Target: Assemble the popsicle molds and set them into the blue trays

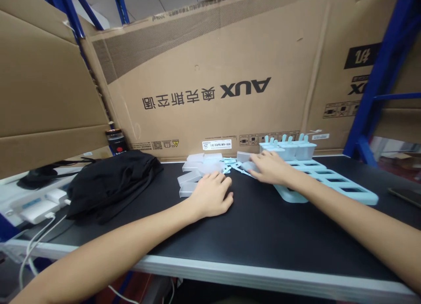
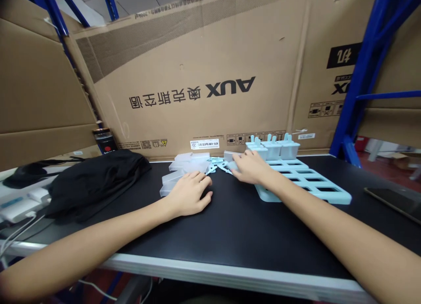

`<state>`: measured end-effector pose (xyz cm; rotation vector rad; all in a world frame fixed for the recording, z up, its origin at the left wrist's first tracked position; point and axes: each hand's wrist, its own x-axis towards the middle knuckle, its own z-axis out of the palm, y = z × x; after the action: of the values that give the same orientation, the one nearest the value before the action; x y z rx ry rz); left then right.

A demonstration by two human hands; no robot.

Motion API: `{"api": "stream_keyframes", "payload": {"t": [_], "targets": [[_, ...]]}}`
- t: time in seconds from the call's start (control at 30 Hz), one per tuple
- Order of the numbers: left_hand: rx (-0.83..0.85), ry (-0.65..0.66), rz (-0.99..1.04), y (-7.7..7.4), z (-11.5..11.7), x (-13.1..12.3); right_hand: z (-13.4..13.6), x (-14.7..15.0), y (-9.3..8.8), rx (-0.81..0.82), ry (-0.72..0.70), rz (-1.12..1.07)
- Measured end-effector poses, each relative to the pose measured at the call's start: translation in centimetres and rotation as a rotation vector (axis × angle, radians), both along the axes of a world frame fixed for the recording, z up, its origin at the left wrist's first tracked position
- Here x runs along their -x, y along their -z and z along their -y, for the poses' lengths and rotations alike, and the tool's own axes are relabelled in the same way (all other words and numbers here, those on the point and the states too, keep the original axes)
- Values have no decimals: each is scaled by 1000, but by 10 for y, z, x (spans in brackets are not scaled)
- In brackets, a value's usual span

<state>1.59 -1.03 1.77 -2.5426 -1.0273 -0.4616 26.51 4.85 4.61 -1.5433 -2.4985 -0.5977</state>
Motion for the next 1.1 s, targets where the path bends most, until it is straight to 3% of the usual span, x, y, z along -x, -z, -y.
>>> {"api": "stream_keyframes", "payload": {"t": [0.2,0.33,0.47,0.6,0.8,1.1], "targets": [[31,7,-3,5,-3,1,5,2,-1,154,-48,39],[45,49,-3,5,-4,1,7,-2,-7,331,-166,-89],[63,55,-5,4,-5,1,9,0,-8,405,-181,-188],[98,99,0,5,-6,2,13,2,-18,375,-216,-220],[134,116,-16,4,-6,2,18,-5,-40,162,-216,-325],[91,82,-26,2,-6,3,12,-9,-33,67,-117,-405]]}}
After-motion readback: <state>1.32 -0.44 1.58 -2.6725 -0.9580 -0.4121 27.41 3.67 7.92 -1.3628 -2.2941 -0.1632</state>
